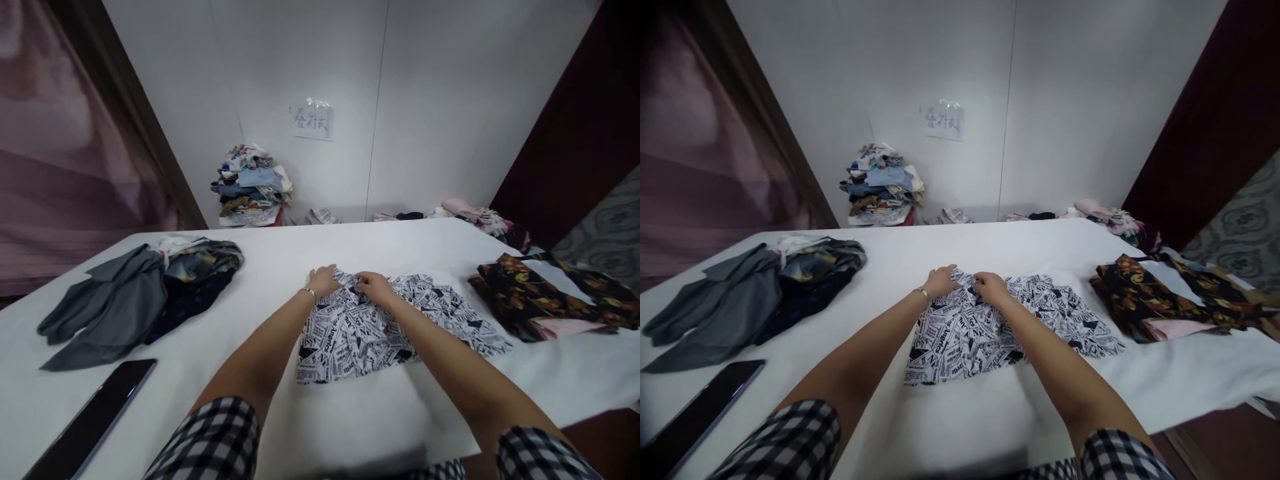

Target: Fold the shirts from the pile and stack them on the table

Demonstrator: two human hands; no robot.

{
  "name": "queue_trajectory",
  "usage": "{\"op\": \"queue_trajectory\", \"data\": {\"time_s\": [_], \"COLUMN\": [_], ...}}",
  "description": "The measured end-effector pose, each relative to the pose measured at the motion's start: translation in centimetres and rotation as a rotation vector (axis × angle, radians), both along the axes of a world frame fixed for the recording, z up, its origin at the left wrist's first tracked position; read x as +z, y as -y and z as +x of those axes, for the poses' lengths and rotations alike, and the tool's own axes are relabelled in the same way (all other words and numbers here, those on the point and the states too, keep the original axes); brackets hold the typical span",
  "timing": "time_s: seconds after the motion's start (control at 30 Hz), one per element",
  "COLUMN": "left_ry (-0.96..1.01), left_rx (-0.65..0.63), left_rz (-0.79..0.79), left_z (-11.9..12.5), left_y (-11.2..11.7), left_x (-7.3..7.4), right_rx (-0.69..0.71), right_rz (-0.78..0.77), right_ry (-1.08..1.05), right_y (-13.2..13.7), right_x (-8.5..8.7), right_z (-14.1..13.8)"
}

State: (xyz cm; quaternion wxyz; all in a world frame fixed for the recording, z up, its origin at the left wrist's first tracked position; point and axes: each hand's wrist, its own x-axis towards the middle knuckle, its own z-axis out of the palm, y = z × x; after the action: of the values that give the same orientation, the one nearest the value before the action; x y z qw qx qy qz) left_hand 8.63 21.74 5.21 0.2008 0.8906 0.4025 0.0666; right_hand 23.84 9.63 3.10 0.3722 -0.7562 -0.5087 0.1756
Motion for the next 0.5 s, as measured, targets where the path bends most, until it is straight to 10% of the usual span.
{"op": "queue_trajectory", "data": {"time_s": [0.2, 0.5], "left_ry": [0.084, 0.202], "left_rx": [-0.197, -0.32], "left_rz": [-0.185, -0.39], "left_z": [-0.1, -0.2], "left_y": [-1.0, -2.0], "left_x": [0.3, 1.1], "right_rx": [0.131, 0.234], "right_rz": [0.195, 0.071], "right_ry": [-0.048, -0.327], "right_y": [1.3, 0.6], "right_x": [0.2, -0.1], "right_z": [0.8, 0.7]}}
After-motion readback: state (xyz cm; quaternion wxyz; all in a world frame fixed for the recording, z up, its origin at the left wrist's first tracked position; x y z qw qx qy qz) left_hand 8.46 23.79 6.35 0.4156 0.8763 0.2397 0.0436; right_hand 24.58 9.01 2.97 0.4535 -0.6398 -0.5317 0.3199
